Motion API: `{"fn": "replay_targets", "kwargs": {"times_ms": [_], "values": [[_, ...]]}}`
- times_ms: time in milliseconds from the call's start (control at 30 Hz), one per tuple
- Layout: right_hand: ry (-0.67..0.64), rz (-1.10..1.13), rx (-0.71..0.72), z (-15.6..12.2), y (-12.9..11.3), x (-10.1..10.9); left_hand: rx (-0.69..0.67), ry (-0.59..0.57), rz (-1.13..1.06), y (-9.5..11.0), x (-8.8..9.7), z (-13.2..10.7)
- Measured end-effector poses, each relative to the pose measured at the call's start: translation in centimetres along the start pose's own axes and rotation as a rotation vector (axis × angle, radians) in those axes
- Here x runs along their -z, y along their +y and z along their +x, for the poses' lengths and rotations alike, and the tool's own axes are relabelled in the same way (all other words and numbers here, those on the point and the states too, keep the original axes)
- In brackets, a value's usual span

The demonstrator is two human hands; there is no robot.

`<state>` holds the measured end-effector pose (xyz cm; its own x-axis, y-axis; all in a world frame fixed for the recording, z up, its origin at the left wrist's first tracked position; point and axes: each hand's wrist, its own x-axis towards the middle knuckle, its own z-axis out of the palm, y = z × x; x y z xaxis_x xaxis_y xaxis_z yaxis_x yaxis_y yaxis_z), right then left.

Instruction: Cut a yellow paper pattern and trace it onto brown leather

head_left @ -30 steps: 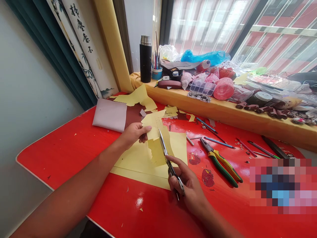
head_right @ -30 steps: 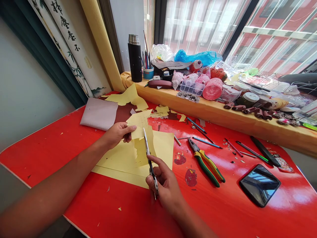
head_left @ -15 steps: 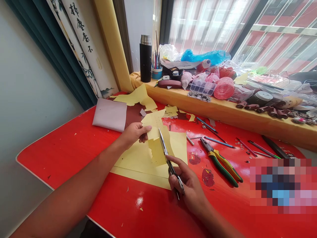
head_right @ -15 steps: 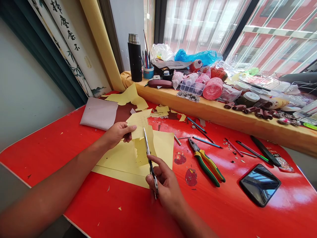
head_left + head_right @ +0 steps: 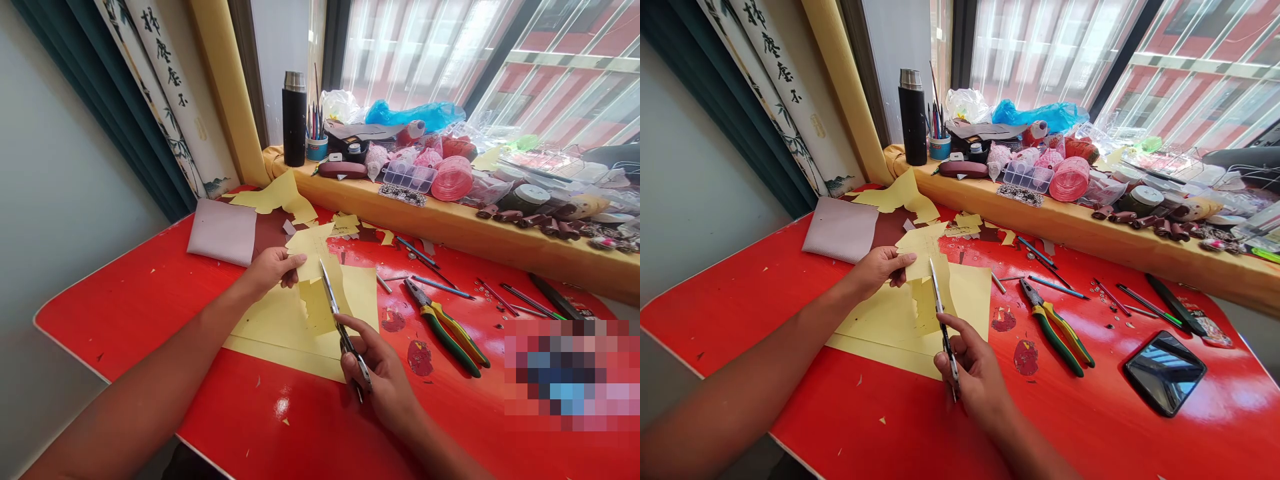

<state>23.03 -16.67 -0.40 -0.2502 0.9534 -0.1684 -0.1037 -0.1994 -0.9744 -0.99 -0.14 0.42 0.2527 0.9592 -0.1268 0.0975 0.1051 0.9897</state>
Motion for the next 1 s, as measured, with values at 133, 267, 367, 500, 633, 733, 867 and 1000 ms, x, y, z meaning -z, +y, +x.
{"fn": "replay_targets", "kwargs": {"times_ms": [133, 267, 367, 500, 633, 733, 867, 1000], "values": [[0.004, -0.005, -0.009, -0.09, -0.03, -0.05, 0.004, -0.006, 0.004, -0.03, 0.04, 0.01], [0.009, -0.003, -0.004, -0.1, -0.07, -0.1, 0.003, -0.002, 0.012, 0.04, -0.02, 0.06], [0.004, -0.001, 0.004, -0.03, -0.01, -0.07, 0.005, 0.002, 0.015, 0.09, -0.07, 0.06], [-0.002, -0.001, 0.009, 0.05, 0.15, -0.01, 0.009, 0.01, 0.019, 0.1, -0.08, 0.0], [-0.009, 0.004, 0.01, 0.05, 0.2, 0.05, 0.007, 0.008, 0.027, 0.17, -0.13, -0.04], [-0.012, 0.014, 0.006, 0.04, 0.17, 0.06, 0.005, 0.006, 0.028, 0.14, -0.15, -0.02], [-0.009, 0.016, 0.008, 0.04, 0.21, 0.01, -0.001, 0.01, 0.023, -0.01, -0.11, 0.04], [0.003, 0.007, 0.011, 0.05, 0.25, -0.03, -0.003, 0.015, 0.024, 0.0, -0.13, 0.04]]}}
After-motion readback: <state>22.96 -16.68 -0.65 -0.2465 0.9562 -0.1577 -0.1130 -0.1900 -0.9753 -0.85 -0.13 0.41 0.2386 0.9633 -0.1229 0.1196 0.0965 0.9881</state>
